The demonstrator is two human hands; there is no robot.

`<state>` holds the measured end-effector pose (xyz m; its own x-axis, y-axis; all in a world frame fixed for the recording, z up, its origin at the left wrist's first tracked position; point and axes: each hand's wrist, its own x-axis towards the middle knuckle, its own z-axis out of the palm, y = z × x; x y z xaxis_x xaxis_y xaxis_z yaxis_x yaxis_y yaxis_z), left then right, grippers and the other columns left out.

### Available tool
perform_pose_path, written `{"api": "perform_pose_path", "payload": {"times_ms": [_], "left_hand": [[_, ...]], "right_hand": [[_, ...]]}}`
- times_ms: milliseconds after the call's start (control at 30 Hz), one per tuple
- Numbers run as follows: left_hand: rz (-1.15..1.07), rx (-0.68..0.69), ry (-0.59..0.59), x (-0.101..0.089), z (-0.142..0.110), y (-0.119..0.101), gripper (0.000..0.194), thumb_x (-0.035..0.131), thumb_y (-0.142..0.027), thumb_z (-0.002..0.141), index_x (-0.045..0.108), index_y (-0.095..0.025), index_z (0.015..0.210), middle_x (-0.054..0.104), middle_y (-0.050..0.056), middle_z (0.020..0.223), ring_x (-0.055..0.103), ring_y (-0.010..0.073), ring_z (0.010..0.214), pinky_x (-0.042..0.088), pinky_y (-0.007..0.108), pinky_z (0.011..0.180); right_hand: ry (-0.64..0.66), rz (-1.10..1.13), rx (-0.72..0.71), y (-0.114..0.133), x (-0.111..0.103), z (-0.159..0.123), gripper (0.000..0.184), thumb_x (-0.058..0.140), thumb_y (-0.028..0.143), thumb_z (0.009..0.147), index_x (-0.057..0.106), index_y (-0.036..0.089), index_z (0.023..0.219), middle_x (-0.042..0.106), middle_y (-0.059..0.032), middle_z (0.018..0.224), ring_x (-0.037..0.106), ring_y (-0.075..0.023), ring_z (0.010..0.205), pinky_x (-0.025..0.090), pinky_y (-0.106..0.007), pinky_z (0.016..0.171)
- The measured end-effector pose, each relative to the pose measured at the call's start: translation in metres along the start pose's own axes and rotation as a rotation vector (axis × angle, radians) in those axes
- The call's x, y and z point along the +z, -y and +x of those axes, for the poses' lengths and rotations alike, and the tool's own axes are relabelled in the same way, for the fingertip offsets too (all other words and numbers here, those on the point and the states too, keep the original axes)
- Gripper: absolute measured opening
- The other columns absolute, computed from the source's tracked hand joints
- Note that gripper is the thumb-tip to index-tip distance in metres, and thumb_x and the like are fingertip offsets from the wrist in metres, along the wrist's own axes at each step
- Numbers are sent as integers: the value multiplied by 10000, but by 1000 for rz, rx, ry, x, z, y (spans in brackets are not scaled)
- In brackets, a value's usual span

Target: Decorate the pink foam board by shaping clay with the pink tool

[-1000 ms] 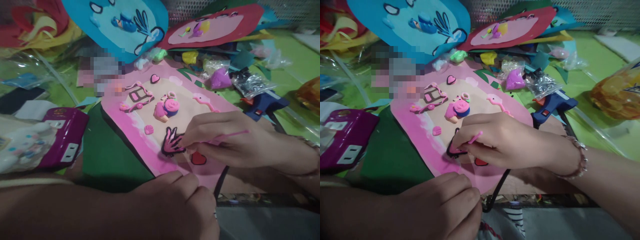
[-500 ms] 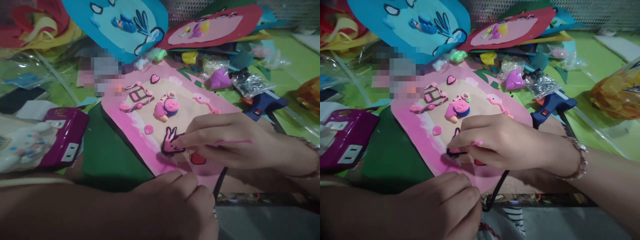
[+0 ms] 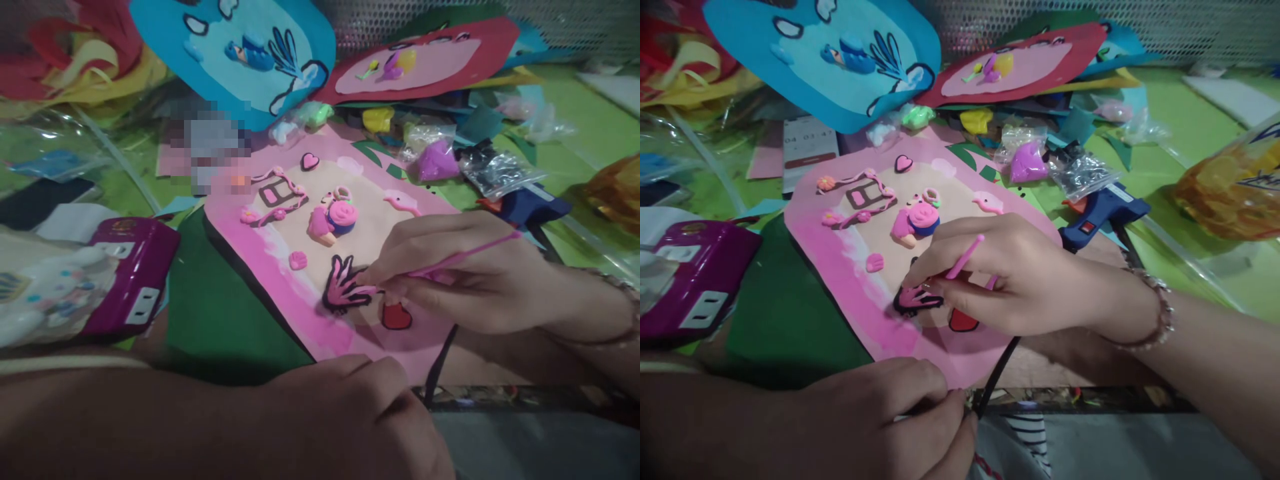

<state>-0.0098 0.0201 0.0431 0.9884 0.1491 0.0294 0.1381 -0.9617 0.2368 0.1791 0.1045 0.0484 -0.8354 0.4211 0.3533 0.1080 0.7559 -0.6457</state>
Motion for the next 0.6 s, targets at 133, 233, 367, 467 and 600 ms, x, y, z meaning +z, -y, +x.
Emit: {"api": "perform_pose_path", "payload": {"times_ms": [133, 233, 367, 467, 600], "left_hand": [[-40, -49, -69, 5, -1, 0, 192, 376, -117, 902, 554, -167, 954, 504, 2, 806, 426, 157, 637, 451, 273, 591], [-59, -109, -103, 6, -6, -3, 284, 297, -110, 929, 558, -186, 1012, 543, 1, 860, 464, 162, 685, 458, 278, 626], [-6, -192, -214, 5, -12, -7, 358, 258, -92, 944, 580, -198, 1061, 581, -8, 910, 504, 164, 772, 465, 293, 691], [79, -221, -217, 5, -11, -9, 380, 261, -91, 933, 578, -195, 1116, 593, 15, 955, 525, 178, 784, 481, 328, 688], [154, -309, -136, 11, -1, -9, 401, 261, -58, 896, 612, -112, 1082, 564, 52, 815, 539, 197, 707, 490, 355, 607]], "right_hand": [[17, 18, -13, -1, 1, 0, 166, 513, 42, 869, 648, 89, 951, 662, -24, 819, 605, -39, 817, 478, -123, 744], [28, 30, -21, -2, 2, 0, 175, 512, 26, 864, 646, 74, 965, 653, -25, 826, 595, -33, 831, 468, -114, 754], [38, 26, -29, -3, 4, -1, 175, 506, 20, 867, 641, 76, 962, 650, -27, 831, 587, -38, 821, 464, -130, 751], [46, 9, -27, -2, 4, 0, 172, 501, 25, 870, 638, 93, 949, 648, -26, 824, 585, -46, 783, 464, -151, 720], [76, -25, -26, 0, 2, 2, 177, 494, 27, 872, 632, 115, 938, 645, -23, 814, 585, -54, 761, 468, -159, 701]]}}
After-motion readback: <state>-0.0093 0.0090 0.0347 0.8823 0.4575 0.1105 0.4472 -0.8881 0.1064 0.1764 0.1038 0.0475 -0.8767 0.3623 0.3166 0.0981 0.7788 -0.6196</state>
